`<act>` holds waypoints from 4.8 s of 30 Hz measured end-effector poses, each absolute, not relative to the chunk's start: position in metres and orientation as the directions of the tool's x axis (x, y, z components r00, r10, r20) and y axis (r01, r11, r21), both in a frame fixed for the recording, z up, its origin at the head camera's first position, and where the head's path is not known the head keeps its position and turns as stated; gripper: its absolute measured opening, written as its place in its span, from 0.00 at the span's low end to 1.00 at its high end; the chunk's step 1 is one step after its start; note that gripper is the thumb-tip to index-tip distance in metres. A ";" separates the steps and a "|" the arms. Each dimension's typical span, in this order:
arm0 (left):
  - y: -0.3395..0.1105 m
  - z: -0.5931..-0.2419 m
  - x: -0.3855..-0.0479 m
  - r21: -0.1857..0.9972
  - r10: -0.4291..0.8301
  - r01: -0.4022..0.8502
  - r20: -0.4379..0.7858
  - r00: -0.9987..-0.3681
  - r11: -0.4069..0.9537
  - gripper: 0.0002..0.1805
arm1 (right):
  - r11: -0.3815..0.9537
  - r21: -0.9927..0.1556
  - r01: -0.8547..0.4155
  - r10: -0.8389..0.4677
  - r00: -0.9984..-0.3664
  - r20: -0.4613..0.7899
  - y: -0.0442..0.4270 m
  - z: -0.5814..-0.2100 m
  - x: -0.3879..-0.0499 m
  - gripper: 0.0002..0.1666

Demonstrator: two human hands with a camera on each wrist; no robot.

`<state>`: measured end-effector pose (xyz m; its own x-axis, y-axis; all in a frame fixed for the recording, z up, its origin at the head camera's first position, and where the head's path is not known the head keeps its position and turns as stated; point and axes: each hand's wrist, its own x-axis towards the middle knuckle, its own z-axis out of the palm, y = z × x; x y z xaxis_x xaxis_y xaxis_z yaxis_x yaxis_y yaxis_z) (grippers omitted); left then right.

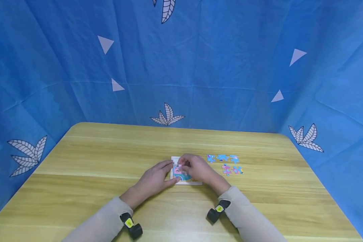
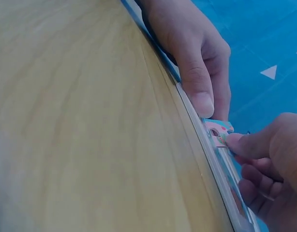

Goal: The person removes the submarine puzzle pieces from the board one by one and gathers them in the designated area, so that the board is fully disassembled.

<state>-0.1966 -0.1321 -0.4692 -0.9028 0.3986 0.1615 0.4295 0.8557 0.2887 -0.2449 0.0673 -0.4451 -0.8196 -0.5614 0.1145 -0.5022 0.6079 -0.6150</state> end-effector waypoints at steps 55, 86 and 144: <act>-0.132 -0.470 -0.195 0.287 0.404 0.445 0.193 -0.894 0.848 0.36 | 0.570 -0.701 -0.428 -0.549 -0.834 0.062 0.085 -0.429 -0.246 0.05; -0.131 -0.469 -0.193 0.275 0.387 0.416 0.156 -0.909 0.867 0.37 | 0.629 -0.662 -0.407 -0.456 -0.883 0.109 0.145 -0.428 -0.249 0.06; -0.133 -0.471 -0.195 0.204 0.415 0.448 0.185 -0.891 0.870 0.38 | 0.686 -0.650 -0.327 -0.450 -0.893 -0.026 0.187 -0.439 -0.259 0.04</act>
<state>-0.1949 -0.1327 -0.4714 -0.8905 0.4154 0.1855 0.4485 0.8701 0.2044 -0.2593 0.1873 -0.4385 -0.8929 -0.4496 -0.0257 -0.3267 0.6861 -0.6500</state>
